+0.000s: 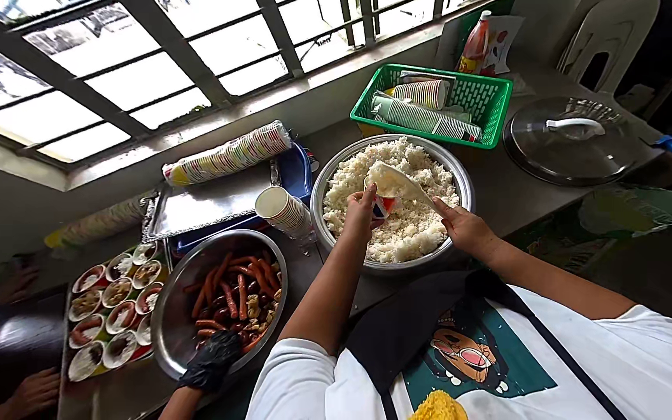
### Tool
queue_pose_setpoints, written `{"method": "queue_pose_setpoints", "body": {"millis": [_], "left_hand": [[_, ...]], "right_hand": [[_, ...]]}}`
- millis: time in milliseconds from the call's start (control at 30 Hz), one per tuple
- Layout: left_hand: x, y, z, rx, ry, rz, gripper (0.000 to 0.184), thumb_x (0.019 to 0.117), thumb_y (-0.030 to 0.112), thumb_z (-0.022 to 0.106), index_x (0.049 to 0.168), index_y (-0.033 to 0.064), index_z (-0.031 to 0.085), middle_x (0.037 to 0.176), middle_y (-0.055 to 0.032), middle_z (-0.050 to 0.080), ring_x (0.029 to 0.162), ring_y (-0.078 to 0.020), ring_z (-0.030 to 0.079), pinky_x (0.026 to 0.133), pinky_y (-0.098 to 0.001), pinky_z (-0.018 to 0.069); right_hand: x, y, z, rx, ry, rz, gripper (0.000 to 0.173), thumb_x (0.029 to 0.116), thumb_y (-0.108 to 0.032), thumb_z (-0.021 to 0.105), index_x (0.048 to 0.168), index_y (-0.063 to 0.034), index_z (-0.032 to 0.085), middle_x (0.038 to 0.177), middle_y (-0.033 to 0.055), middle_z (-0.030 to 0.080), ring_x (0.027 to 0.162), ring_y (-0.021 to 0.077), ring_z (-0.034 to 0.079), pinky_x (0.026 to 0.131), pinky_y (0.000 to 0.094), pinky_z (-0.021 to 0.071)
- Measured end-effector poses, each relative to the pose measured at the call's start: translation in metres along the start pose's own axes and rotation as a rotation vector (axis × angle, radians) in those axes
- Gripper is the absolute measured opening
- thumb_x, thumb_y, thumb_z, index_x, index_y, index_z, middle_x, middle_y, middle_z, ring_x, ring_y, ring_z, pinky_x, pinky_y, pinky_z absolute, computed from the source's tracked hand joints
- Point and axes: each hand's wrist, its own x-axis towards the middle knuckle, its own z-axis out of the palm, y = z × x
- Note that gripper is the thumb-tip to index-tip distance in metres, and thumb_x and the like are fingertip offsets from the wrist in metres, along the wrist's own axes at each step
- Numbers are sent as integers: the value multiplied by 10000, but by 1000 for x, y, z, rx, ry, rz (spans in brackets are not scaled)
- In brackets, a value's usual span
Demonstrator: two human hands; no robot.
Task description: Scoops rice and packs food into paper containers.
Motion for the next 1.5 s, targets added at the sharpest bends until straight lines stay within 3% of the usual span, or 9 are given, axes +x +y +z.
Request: {"method": "queue_pose_setpoints", "body": {"millis": [233, 400, 533, 667, 933, 1100, 1233, 1367, 1500], "left_hand": [[1, 0, -13, -89, 14, -7, 578, 1058, 480, 490, 1486, 112, 362, 1392, -219, 529, 1121, -351, 626, 849, -514, 563], [4, -1, -59, -58, 87, 159, 549, 1030, 296, 559, 1497, 104, 343, 1241, -199, 571, 947, -288, 644, 765, -448, 570], [-5, 7, -83, -169, 87, 272, 604, 926, 117, 587, 1482, 119, 351, 1169, -140, 578, 931, -225, 637, 780, -400, 564], [-11, 7, -86, -265, 85, 318, 562, 888, 111, 557, 1422, 145, 383, 1166, -117, 582, 932, -226, 646, 777, -403, 572], [-14, 0, -103, -317, 220, 260, 546, 934, 113, 572, 1442, 121, 371, 1193, -151, 561, 979, -259, 635, 811, -432, 565], [-20, 2, -115, -251, 244, 278, 554, 972, 144, 604, 1472, 128, 366, 1211, -145, 574, 991, -240, 646, 812, -408, 573], [-20, -2, -113, -229, 265, 269, 536, 985, 144, 622, 1462, 118, 379, 1191, -134, 568, 968, -224, 639, 802, -390, 567], [-18, -9, -116, -196, 281, 267, 606, 971, 114, 636, 1497, 102, 336, 1280, -163, 534, 1036, -237, 623, 842, -388, 561], [-13, -14, -117, -147, 291, 295, 629, 957, 115, 677, 1495, 86, 352, 1299, -178, 536, 1064, -240, 615, 870, -395, 554]], "right_hand": [[-6, 11, 3, -210, -14, -102, 673, 995, 20, 484, 1601, -256, 386, 1128, 312, 634, 1087, 496, 627, 912, 598, 513], [-14, 25, -16, -289, -68, -78, 598, 1037, -22, 474, 1579, -271, 429, 1126, 297, 651, 1051, 497, 652, 822, 610, 545], [17, -8, -15, -315, -199, -33, 583, 1057, -82, 461, 1587, -316, 400, 1196, 253, 672, 1067, 466, 672, 824, 626, 548], [67, -56, 6, -371, -304, -14, 657, 1044, -61, 467, 1628, -308, 296, 1259, 263, 650, 1090, 487, 660, 855, 653, 528], [51, -58, -7, -627, -550, -180, 649, 1025, -56, 507, 1611, -272, 333, 1047, 236, 702, 962, 456, 694, 788, 617, 542], [59, -45, -7, -348, -592, -54, 441, 1096, -269, 458, 1532, -215, 492, 1182, 227, 706, 1106, 435, 673, 940, 647, 503], [71, -36, 18, 75, -619, 130, 370, 1107, -271, 455, 1410, -108, 591, 846, 162, 668, 623, 245, 623, 620, 430, 549], [68, -29, 5, 383, -658, 301, 394, 1110, -291, 462, 1480, -179, 541, 782, 109, 627, 528, 156, 554, 519, 312, 503], [61, -17, -18, 580, -603, 290, 396, 1105, -254, 474, 1488, -169, 528, 753, 95, 611, 496, 136, 529, 474, 282, 476]]}}
